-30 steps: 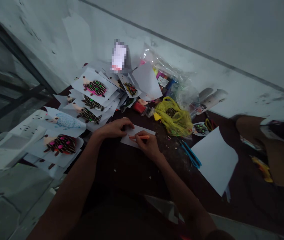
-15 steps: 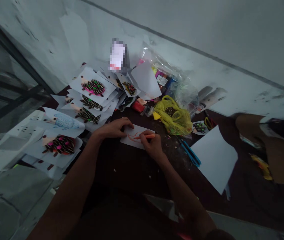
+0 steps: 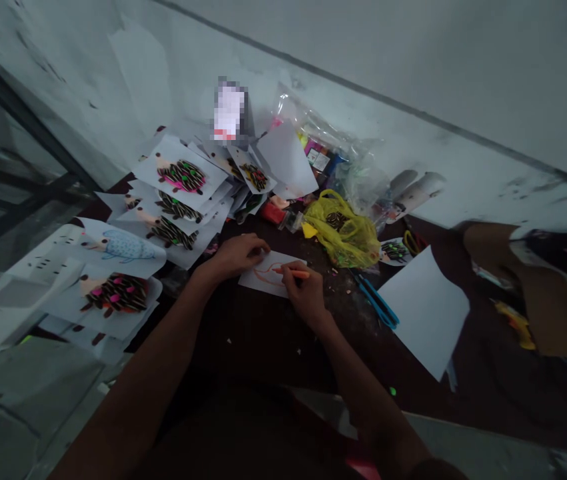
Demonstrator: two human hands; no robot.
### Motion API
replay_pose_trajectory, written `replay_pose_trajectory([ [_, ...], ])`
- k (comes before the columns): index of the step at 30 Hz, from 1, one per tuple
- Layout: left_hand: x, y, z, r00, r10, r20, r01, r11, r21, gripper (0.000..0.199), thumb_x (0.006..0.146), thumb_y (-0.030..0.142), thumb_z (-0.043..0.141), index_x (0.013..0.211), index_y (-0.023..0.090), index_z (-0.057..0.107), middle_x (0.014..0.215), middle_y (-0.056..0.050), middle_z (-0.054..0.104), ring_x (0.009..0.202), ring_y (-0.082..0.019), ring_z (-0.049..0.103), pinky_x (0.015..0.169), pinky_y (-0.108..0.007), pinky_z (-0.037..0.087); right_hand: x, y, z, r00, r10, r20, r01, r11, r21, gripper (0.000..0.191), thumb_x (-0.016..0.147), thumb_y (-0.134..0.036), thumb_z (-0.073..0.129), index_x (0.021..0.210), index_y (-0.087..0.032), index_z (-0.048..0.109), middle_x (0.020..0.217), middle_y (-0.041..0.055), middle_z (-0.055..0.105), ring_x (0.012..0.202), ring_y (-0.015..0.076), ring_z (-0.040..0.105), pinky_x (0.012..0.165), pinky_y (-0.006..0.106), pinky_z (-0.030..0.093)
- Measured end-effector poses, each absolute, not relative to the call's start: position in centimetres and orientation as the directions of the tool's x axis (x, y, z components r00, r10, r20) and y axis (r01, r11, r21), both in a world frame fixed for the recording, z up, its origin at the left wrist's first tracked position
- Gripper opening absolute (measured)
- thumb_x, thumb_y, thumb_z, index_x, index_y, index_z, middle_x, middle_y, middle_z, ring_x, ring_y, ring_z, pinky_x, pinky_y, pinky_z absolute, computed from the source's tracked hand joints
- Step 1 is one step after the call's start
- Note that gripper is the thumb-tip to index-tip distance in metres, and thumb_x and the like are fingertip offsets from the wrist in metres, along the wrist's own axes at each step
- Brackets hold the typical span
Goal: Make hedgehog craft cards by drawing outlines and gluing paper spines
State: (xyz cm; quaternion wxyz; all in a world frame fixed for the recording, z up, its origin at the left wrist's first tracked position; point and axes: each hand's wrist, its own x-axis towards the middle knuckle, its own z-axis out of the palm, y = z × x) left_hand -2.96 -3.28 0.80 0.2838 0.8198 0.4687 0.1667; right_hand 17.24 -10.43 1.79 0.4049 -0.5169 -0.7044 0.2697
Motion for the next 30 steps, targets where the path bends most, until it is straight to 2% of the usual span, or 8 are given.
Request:
replay_pose_trajectory([
  [19, -2.87, -2.9, 0.43, 0.499, 0.866, 0.008, 0.69, -0.404, 0.6, 0.022, 0.08, 0.025, 0.055, 0.098, 0.019, 0.068, 0.096, -0.006, 0.068, 0.089, -0.021, 0.061, 0.079, -0.031, 0.046, 16.8, -10.26, 1.4, -0.149, 0.953, 0.264, 0.531, 0.302, -0.792, 0.025, 0.093, -0.033, 0.053, 0.083, -0.02, 0.072, 0.075, 0.0036, 0.071, 0.069, 0.0165, 0.067, 0.068, 0.027, 0.051],
  [30, -2.86, -2.92, 0.65, 0.497, 0.868, -0.005, 0.694, -0.394, 0.603, 0.022, 0.081, 0.024, 0.056, 0.098, 0.018, 0.069, 0.096, -0.007, 0.067, 0.089, -0.022, 0.062, 0.076, -0.031, 0.045, 17.02, -10.13, 1.47, -0.131, 0.951, 0.279, 0.591, 0.301, -0.748, 0.027, 0.092, -0.032, 0.051, 0.073, -0.021, 0.067, 0.072, 0.0031, 0.069, 0.065, 0.0162, 0.065, 0.063, 0.026, 0.047],
])
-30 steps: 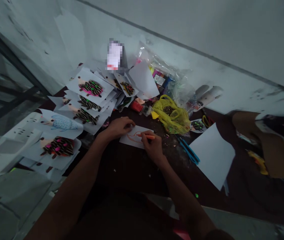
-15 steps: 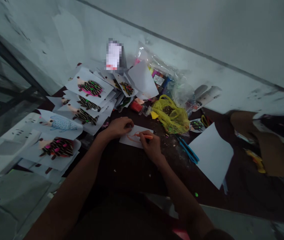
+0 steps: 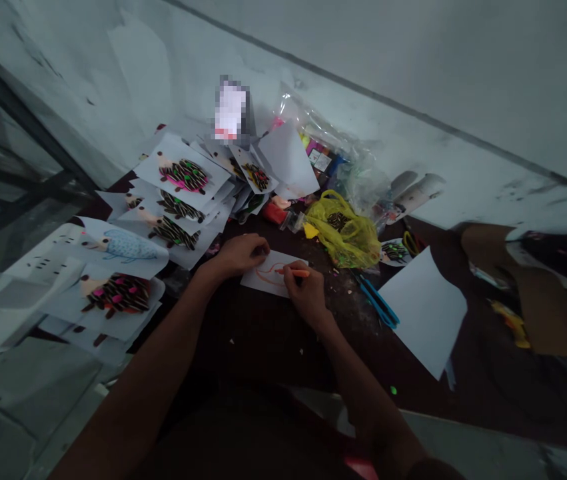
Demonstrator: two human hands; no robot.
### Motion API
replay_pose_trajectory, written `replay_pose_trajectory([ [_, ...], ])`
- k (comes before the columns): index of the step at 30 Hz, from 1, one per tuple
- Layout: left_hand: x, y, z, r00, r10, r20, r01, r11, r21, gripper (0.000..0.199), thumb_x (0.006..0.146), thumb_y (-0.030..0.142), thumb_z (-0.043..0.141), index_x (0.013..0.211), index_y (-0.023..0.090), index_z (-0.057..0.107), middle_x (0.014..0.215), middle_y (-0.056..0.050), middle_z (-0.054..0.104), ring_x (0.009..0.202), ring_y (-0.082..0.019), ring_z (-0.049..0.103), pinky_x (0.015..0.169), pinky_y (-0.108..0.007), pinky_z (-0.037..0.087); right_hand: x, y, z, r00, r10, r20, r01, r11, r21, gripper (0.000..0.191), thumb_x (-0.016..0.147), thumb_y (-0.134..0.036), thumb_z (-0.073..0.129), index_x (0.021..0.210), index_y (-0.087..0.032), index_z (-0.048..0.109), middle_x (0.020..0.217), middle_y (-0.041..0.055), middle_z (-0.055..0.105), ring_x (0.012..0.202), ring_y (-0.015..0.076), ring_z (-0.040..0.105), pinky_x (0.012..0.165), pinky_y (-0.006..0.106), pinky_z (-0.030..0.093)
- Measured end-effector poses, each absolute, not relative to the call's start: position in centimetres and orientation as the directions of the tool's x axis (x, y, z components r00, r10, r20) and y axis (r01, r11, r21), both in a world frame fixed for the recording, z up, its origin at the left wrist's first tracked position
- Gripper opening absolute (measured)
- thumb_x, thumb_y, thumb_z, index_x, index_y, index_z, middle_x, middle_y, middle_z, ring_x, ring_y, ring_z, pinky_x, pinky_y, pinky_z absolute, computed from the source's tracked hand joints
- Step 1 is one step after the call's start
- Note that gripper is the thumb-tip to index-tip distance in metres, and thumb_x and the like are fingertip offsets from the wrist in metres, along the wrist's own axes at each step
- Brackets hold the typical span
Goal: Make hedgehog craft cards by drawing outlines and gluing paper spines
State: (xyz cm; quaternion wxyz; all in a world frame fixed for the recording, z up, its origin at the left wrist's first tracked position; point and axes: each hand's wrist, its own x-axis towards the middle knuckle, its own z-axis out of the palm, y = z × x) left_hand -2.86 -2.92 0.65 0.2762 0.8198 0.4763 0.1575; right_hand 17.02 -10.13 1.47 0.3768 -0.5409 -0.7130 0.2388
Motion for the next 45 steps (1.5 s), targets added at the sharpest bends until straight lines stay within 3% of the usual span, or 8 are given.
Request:
replay_pose_trajectory([
  [13, -2.7, -2.9, 0.9, 0.488, 0.872, -0.044, 0.717, -0.372, 0.589, 0.023, 0.081, 0.024, 0.056, 0.1, 0.019, 0.069, 0.098, -0.006, 0.068, 0.091, -0.022, 0.063, 0.078, -0.03, 0.045, 16.8, -10.6, 1.6, -0.167, 0.929, 0.33, 0.607, 0.36, -0.708, 0.026, 0.092, -0.03, 0.051, 0.072, -0.02, 0.065, 0.069, 0.0034, 0.069, 0.061, 0.0144, 0.063, 0.06, 0.024, 0.045],
  [22, -2.6, -2.9, 0.9, 0.478, 0.877, -0.051, 0.738, -0.369, 0.565, 0.024, 0.081, 0.024, 0.056, 0.1, 0.02, 0.07, 0.098, -0.005, 0.069, 0.09, -0.021, 0.064, 0.078, -0.029, 0.046, 16.3, -11.3, 1.7, -0.178, 0.944, 0.279, 0.546, 0.331, -0.77, 0.023, 0.088, -0.026, 0.052, 0.069, -0.02, 0.064, 0.07, 0.0025, 0.072, 0.062, 0.0142, 0.065, 0.06, 0.024, 0.047],
  [26, -2.7, -2.9, 0.8, 0.476, 0.878, -0.046, 0.736, -0.37, 0.567, 0.024, 0.081, 0.024, 0.056, 0.1, 0.02, 0.07, 0.099, -0.006, 0.069, 0.091, -0.021, 0.063, 0.077, -0.029, 0.046, 16.4, -11.2, 2.0, -0.116, 0.955, 0.272, 0.5, 0.293, -0.815, 0.025, 0.087, -0.027, 0.053, 0.066, -0.02, 0.065, 0.061, 0.0, 0.066, 0.054, 0.0123, 0.059, 0.052, 0.023, 0.042],
  [35, -2.4, -3.0, 1.0, 0.441, 0.895, -0.062, 0.769, -0.342, 0.54, 0.021, 0.082, 0.026, 0.057, 0.097, 0.021, 0.071, 0.097, -0.004, 0.068, 0.089, -0.02, 0.063, 0.075, -0.029, 0.046, 17.3, -10.6, 1.6, -0.007, 0.955, 0.297, 0.487, 0.263, -0.833, 0.026, 0.089, -0.031, 0.054, 0.068, -0.02, 0.064, 0.065, 0.0011, 0.067, 0.058, 0.0138, 0.06, 0.056, 0.024, 0.043],
  [41, -2.1, -3.3, 1.1, 0.39, 0.92, -0.045, 0.803, -0.316, 0.505, 0.023, 0.083, 0.029, 0.058, 0.102, 0.022, 0.07, 0.106, -0.005, 0.064, 0.093, -0.021, 0.063, 0.076, -0.029, 0.047, 18.1, -10.1, 1.9, 0.067, 0.954, 0.291, 0.493, 0.222, -0.841, 0.034, 0.093, -0.038, 0.05, 0.067, -0.02, 0.061, 0.059, -0.0007, 0.061, 0.051, 0.0119, 0.051, 0.052, 0.024, 0.038],
  [45, -2.0, -3.3, 1.3, 0.395, 0.917, -0.059, 0.804, -0.314, 0.506, 0.02, 0.084, 0.029, 0.058, 0.098, 0.023, 0.07, 0.102, -0.004, 0.063, 0.091, -0.021, 0.063, 0.075, -0.029, 0.046, 18.0, -10.1, 1.8, 0.051, 0.962, 0.267, 0.479, 0.211, -0.852, 0.025, 0.09, -0.036, 0.055, 0.072, -0.02, 0.063, 0.064, 0.0002, 0.064, 0.057, 0.0136, 0.057, 0.056, 0.025, 0.042],
])
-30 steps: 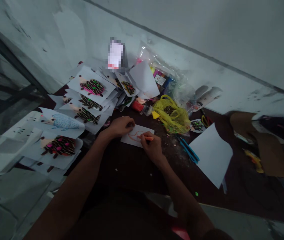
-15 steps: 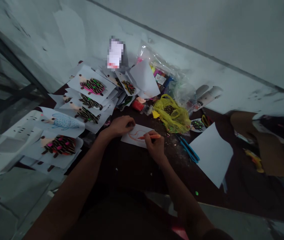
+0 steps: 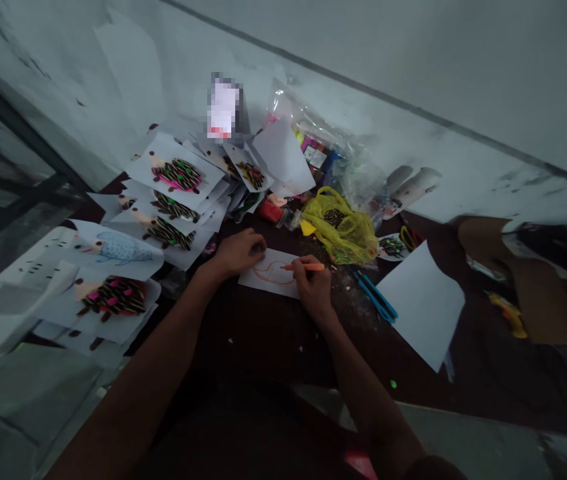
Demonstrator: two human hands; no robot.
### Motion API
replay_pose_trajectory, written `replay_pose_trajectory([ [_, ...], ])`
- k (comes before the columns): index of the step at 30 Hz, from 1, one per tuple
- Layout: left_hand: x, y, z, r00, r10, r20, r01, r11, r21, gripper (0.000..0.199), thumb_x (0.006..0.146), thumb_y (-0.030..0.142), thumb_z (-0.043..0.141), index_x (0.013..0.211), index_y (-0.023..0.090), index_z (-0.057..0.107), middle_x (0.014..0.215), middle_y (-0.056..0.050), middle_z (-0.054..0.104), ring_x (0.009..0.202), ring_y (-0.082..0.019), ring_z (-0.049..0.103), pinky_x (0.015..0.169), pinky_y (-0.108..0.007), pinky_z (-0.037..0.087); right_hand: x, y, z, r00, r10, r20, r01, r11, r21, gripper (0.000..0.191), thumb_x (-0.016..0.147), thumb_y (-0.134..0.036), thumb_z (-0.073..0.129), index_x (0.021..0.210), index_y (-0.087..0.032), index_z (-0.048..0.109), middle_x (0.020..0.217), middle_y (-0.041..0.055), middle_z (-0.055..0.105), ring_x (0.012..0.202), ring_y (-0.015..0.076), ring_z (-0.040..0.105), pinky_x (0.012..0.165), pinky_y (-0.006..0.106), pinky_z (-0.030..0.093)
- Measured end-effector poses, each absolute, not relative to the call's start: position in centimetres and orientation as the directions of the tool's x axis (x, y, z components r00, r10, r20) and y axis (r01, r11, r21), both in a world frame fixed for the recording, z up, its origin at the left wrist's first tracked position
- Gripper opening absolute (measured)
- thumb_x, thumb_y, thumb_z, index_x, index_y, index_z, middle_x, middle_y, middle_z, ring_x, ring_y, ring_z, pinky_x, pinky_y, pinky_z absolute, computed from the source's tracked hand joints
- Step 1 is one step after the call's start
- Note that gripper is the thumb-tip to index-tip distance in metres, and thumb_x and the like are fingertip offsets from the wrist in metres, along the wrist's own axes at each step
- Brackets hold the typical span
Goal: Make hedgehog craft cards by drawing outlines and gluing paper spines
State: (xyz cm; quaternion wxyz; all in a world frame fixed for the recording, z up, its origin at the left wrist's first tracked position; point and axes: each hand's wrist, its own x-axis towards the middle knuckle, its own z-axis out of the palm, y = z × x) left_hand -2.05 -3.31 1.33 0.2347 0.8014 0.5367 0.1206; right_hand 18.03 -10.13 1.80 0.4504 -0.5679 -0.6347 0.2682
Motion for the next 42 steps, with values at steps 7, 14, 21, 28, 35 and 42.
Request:
replay_pose_trajectory([
  [7, -2.1, -3.2, 0.9, 0.406, 0.913, -0.033, 0.779, -0.326, 0.536, 0.02, 0.083, 0.029, 0.057, 0.097, 0.023, 0.071, 0.097, -0.004, 0.065, 0.09, -0.021, 0.063, 0.075, -0.029, 0.045, 17.8, -10.0, 1.4, -0.008, 0.973, 0.232, 0.519, 0.202, -0.831, 0.023, 0.089, -0.036, 0.055, 0.076, -0.02, 0.066, 0.07, 0.0023, 0.068, 0.066, 0.0167, 0.065, 0.063, 0.026, 0.048],
  [14, -2.1, -3.2, 1.1, 0.432, 0.901, -0.047, 0.766, -0.34, 0.546, 0.022, 0.082, 0.028, 0.053, 0.095, 0.023, 0.071, 0.09, -0.003, 0.067, 0.084, -0.019, 0.062, 0.073, -0.029, 0.045, 17.5, -9.9, 1.5, -0.041, 0.978, 0.206, 0.511, 0.198, -0.836, 0.025, 0.091, -0.038, 0.055, 0.079, -0.02, 0.068, 0.069, 0.002, 0.069, 0.062, 0.0153, 0.065, 0.063, 0.025, 0.049],
  [21, -2.0, -3.4, 1.3, 0.404, 0.914, -0.038, 0.799, -0.333, 0.501, 0.024, 0.085, 0.029, 0.055, 0.103, 0.022, 0.069, 0.102, -0.005, 0.064, 0.09, -0.021, 0.063, 0.077, -0.03, 0.048, 16.9, -10.3, 1.7, -0.059, 0.963, 0.263, 0.489, 0.258, -0.833, 0.023, 0.092, -0.035, 0.055, 0.081, -0.02, 0.069, 0.075, 0.0033, 0.071, 0.065, 0.0152, 0.066, 0.064, 0.026, 0.05],
  [28, -2.0, -3.4, 1.6, 0.407, 0.913, -0.02, 0.78, -0.336, 0.528, 0.015, 0.084, 0.026, 0.054, 0.092, 0.02, 0.066, 0.105, -0.006, 0.064, 0.095, -0.022, 0.063, 0.08, -0.032, 0.048, 17.7, -9.9, 1.3, 0.019, 0.949, 0.314, 0.473, 0.268, -0.839, 0.024, 0.092, -0.037, 0.055, 0.081, -0.02, 0.069, 0.075, 0.0035, 0.07, 0.069, 0.0163, 0.066, 0.064, 0.027, 0.051],
  [35, -2.2, -3.4, 1.6, 0.372, 0.928, 0.014, 0.76, -0.313, 0.57, 0.026, 0.078, 0.024, 0.058, 0.103, 0.02, 0.061, 0.106, -0.006, 0.064, 0.096, -0.022, 0.062, 0.081, -0.033, 0.048, 17.3, -10.3, 1.2, -0.036, 0.956, 0.293, 0.51, 0.269, -0.817, 0.021, 0.091, -0.034, 0.055, 0.081, -0.02, 0.069, 0.075, 0.003, 0.071, 0.066, 0.0151, 0.066, 0.063, 0.025, 0.049],
  [42, -1.8, -3.5, 1.7, 0.421, 0.907, -0.005, 0.771, -0.355, 0.529, 0.022, 0.081, 0.021, 0.053, 0.095, 0.021, 0.07, 0.101, -0.006, 0.066, 0.093, -0.022, 0.063, 0.082, -0.033, 0.049, 17.1, -10.2, 0.8, -0.063, 0.961, 0.269, 0.523, 0.262, -0.811, 0.021, 0.092, -0.035, 0.055, 0.084, -0.021, 0.069, 0.079, 0.0036, 0.072, 0.07, 0.0161, 0.068, 0.068, 0.026, 0.051],
])
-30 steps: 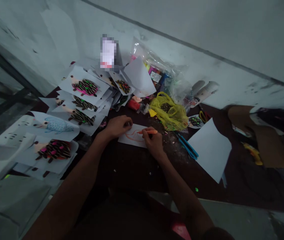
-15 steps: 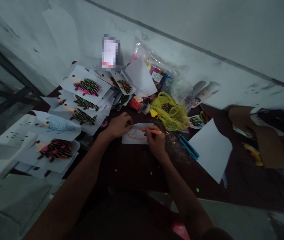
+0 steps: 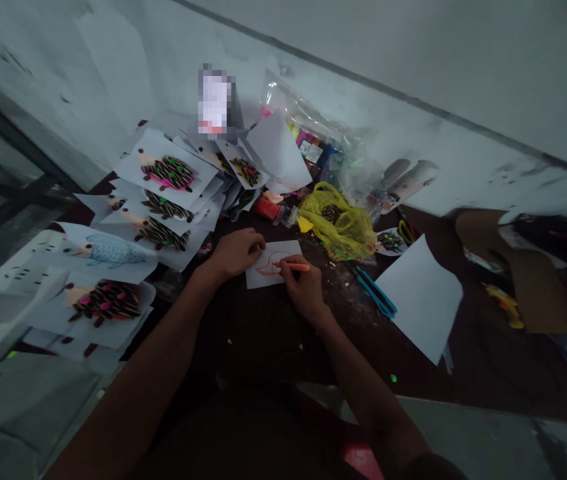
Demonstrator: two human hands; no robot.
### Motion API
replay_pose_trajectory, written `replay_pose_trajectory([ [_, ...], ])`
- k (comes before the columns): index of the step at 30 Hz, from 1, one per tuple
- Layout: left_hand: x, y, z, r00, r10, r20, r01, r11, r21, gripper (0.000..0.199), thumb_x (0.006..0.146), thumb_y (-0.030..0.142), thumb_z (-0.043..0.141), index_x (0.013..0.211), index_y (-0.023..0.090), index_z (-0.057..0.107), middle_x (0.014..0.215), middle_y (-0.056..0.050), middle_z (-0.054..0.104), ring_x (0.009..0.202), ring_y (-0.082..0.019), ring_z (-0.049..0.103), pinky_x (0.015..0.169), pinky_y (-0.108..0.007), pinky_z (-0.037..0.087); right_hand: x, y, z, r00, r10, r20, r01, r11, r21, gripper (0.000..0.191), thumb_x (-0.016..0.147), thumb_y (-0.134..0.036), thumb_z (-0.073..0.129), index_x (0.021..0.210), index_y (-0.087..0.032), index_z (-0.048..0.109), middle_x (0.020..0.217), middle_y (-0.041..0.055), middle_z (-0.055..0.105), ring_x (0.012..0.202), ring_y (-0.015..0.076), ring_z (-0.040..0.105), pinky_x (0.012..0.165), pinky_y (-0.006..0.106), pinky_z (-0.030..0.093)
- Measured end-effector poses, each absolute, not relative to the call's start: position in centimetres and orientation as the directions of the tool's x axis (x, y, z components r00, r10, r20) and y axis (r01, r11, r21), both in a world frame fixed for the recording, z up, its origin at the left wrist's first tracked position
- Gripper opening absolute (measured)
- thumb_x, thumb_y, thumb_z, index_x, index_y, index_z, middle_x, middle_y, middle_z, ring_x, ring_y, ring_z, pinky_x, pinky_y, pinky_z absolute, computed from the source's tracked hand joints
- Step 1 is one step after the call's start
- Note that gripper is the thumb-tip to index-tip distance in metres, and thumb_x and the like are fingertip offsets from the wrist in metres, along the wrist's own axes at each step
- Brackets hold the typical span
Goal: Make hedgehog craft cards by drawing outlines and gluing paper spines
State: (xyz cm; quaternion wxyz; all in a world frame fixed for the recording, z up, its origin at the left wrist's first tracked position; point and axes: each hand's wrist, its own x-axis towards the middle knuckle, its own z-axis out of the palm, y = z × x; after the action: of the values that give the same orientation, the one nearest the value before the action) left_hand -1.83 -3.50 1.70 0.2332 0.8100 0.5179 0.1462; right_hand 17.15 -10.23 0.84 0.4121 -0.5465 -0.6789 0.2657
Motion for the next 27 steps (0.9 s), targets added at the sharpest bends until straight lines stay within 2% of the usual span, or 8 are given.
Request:
replay_pose_trajectory([
  [8, -1.92, -3.31, 1.41, 0.46, 0.888, -0.007, 0.753, -0.385, 0.533, 0.025, 0.082, 0.024, 0.052, 0.095, 0.021, 0.073, 0.101, -0.006, 0.071, 0.093, -0.021, 0.065, 0.081, -0.03, 0.05, 16.9, -10.03, 0.84, -0.1, 0.957, 0.273, 0.529, 0.283, -0.8, 0.023, 0.093, -0.036, 0.054, 0.084, -0.021, 0.069, 0.082, 0.0037, 0.072, 0.074, 0.0164, 0.068, 0.073, 0.027, 0.052],
  [27, -2.05, -3.14, 1.46, 0.481, 0.876, -0.033, 0.742, -0.388, 0.547, 0.024, 0.081, 0.025, 0.054, 0.096, 0.02, 0.072, 0.102, -0.006, 0.07, 0.096, -0.023, 0.065, 0.082, -0.032, 0.05, 16.79, -10.29, 0.9, -0.102, 0.958, 0.268, 0.547, 0.279, -0.789, 0.022, 0.092, -0.035, 0.054, 0.081, -0.021, 0.068, 0.078, 0.0036, 0.072, 0.069, 0.0162, 0.067, 0.067, 0.027, 0.051],
])
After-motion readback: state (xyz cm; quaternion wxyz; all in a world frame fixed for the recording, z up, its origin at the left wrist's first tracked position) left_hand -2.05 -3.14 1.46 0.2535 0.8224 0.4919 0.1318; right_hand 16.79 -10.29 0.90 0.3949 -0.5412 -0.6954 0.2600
